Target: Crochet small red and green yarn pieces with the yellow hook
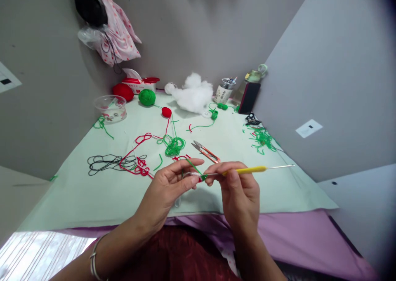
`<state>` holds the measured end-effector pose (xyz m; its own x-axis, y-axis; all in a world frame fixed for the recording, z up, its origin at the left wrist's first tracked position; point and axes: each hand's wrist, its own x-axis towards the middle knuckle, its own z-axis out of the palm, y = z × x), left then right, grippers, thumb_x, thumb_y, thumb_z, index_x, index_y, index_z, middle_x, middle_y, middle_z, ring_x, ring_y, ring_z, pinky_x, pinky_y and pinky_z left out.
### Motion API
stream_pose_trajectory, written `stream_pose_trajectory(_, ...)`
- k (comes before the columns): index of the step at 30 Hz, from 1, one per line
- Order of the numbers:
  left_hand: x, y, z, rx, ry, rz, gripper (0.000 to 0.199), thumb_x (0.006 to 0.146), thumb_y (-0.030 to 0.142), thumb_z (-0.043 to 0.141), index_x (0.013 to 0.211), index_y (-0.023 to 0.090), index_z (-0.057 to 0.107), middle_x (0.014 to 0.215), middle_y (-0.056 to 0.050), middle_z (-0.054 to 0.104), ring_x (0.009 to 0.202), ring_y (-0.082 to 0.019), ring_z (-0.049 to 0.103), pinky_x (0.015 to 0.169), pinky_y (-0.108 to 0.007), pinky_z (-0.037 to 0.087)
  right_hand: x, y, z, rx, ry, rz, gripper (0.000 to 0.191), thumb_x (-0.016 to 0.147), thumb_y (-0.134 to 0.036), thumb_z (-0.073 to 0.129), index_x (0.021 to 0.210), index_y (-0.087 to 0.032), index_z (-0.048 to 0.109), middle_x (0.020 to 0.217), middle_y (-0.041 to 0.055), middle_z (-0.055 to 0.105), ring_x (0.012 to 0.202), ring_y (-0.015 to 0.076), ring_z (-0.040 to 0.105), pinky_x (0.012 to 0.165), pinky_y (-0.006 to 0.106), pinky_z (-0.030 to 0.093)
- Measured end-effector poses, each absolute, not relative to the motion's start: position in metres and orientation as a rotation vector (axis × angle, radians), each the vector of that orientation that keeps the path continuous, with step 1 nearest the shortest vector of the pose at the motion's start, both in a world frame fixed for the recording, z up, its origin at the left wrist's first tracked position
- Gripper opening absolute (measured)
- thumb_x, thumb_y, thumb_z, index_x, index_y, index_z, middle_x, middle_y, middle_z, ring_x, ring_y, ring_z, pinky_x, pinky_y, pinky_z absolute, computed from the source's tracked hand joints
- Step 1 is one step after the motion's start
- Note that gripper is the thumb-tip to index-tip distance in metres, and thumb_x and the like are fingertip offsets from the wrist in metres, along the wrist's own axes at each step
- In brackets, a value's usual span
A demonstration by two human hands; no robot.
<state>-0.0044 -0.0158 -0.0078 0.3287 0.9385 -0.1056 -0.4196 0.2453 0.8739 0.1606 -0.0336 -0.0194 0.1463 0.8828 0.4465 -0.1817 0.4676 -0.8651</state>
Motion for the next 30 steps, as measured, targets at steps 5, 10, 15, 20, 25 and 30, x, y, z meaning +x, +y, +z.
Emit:
stream_pose_trajectory(5, -0.007, -0.015, -0.012, 0.975, 0.779, 1.082, 0.026, 0.086, 0.03, 0.087, 0.112, 0.034, 0.085, 0.093, 0.001, 0.072, 0.087, -0.014, 0.063, 0.083, -0.025, 0.05, 0.163, -0.04, -0.018, -0.793, -1.376, 0.64, 0.024, 0.109, -0.017, 0.051, 0.109, -0.024, 0.074, 0.098, 0.0035, 0.077, 0.083, 0.0156, 0.072, 0.076, 0.032, 0.06)
stream_pose_trajectory(10, -0.004, -0.018, -0.011, 1.096, 0.857, 1.201, 0.028, 0.087, 0.021, 0.085, 0.113, 0.034, 0.084, 0.088, 0.003, 0.07, 0.088, -0.012, 0.061, 0.086, -0.022, 0.047, 0.164, -0.04, -0.022, -0.788, -1.634, 0.302, 0.028, 0.105, -0.008, 0.05, 0.118, -0.023, 0.07, 0.099, 0.0058, 0.076, 0.094, 0.0191, 0.072, 0.08, 0.035, 0.061)
stream_pose_trajectory(15, 0.002, -0.019, -0.011, 0.802, 0.732, 1.111, 0.046, 0.081, 0.028, 0.092, 0.125, 0.031, 0.08, 0.085, 0.004, 0.068, 0.078, -0.009, 0.058, 0.074, -0.019, 0.047, 0.161, -0.036, -0.029, -0.88, -1.834, -0.197, 0.03, 0.098, -0.007, 0.064, 0.121, -0.023, 0.075, 0.106, 0.0094, 0.074, 0.098, 0.0212, 0.072, 0.079, 0.033, 0.062)
stream_pose_trajectory(20, 0.0, -0.01, -0.007, 0.547, 0.624, 0.948, 0.042, 0.077, 0.027, 0.093, 0.118, 0.021, 0.084, 0.075, 0.003, 0.064, 0.064, -0.006, 0.051, 0.086, -0.025, 0.052, 0.158, -0.034, -0.025, -0.855, -1.469, 0.252, 0.027, 0.104, -0.011, 0.056, 0.111, -0.026, 0.077, 0.092, 0.0031, 0.074, 0.081, 0.0173, 0.068, 0.073, 0.033, 0.057)
stream_pose_trajectory(25, 0.001, -0.011, -0.003, 0.665, 0.637, 1.009, 0.035, 0.075, 0.026, 0.094, 0.11, 0.024, 0.086, 0.092, -0.001, 0.073, 0.083, -0.011, 0.063, 0.082, -0.023, 0.049, 0.156, -0.029, -0.022, -0.822, -1.301, 0.645, 0.021, 0.105, -0.018, 0.06, 0.102, -0.026, 0.079, 0.093, 0.0016, 0.077, 0.082, 0.0162, 0.068, 0.076, 0.033, 0.056)
stream_pose_trajectory(30, 0.005, -0.013, -0.006, 0.77, 0.717, 1.086, 0.036, 0.079, 0.028, 0.093, 0.114, 0.028, 0.085, 0.086, 0.001, 0.071, 0.083, -0.011, 0.061, 0.079, -0.022, 0.046, 0.154, -0.031, -0.028, -0.875, -1.412, 0.489, 0.026, 0.103, -0.013, 0.061, 0.11, -0.029, 0.08, 0.095, 0.002, 0.078, 0.083, 0.0168, 0.071, 0.074, 0.032, 0.058)
